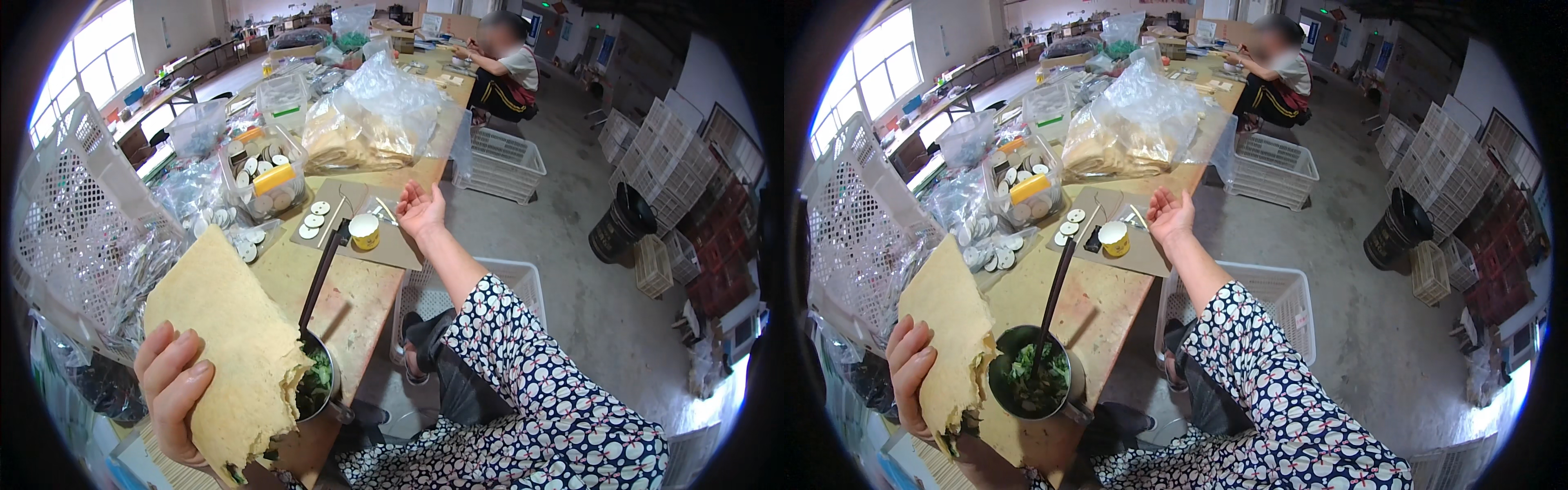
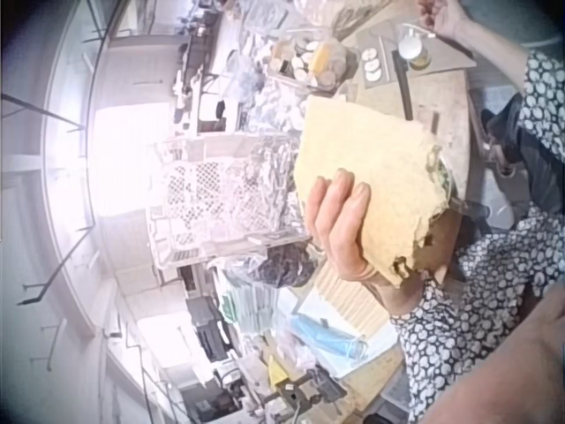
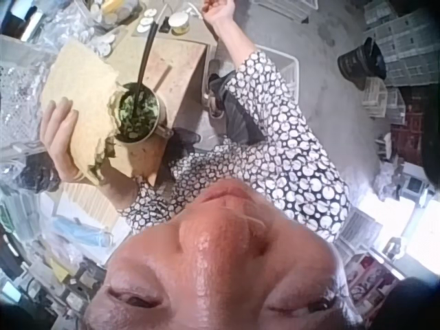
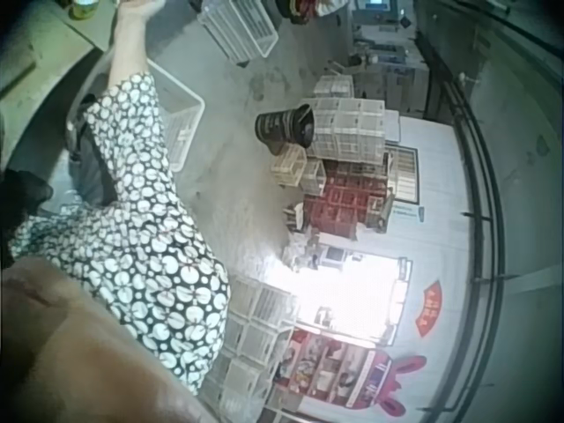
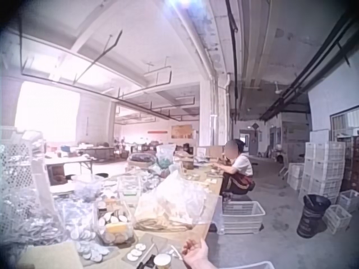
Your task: The person holds a thin sheet of dough and uses chopsticks to transfer chopped green vegetables from a metal bowl into the sheet, then folds the sheet to enclose the filling. The person repeats this process multiple times, handling the dough and vegetables by hand and with chopsticks.
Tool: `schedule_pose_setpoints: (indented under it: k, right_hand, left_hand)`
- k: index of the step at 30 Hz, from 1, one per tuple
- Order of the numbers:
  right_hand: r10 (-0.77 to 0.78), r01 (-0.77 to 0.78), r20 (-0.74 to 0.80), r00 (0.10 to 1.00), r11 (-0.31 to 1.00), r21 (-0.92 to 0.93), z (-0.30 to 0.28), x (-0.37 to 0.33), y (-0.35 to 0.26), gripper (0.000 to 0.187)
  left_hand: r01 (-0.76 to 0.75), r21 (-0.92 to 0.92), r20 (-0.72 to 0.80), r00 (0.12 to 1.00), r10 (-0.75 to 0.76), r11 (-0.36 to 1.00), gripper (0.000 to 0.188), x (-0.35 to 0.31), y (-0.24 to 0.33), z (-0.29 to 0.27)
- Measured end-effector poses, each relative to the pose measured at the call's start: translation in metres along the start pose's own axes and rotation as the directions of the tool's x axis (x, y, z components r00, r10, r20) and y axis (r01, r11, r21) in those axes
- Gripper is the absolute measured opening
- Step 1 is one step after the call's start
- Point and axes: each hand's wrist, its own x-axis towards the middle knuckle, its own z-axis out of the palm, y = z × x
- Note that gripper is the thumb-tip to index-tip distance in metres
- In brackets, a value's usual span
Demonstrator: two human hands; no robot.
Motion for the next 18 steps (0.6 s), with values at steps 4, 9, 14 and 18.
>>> schedule_pose_setpoints:
  k: [4, 9, 14, 18]
  right_hand:
    - [0.009, -0.009, 0.023, 1.000, 1.000, 0.004, -0.001, 0.000, 0.001, 0.049]
    - [0.004, -0.004, 0.031, 1.000, 1.000, 0.002, -0.002, 0.000, 0.000, 0.049]
    - [0.007, -0.007, 0.026, 1.000, 1.000, -0.001, -0.002, 0.001, 0.000, 0.048]
    - [0.008, -0.008, 0.003, 1.000, 1.000, 0.009, -0.001, 0.002, 0.001, 0.048]
  left_hand:
    - [0.001, 0.016, -0.033, 0.999, 0.000, 1.000, 0.050, 0.001, 0.001, 0.002]
    - [0.002, 0.039, -0.102, 0.995, 0.002, 0.999, 0.031, 0.009, 0.009, 0.012]
    - [0.010, 0.054, -0.087, 0.996, -0.005, 0.999, 0.031, 0.010, 0.009, 0.009]
    - [0.043, 0.111, -0.061, 0.997, -0.037, 0.993, 0.031, 0.011, 0.013, 0.008]
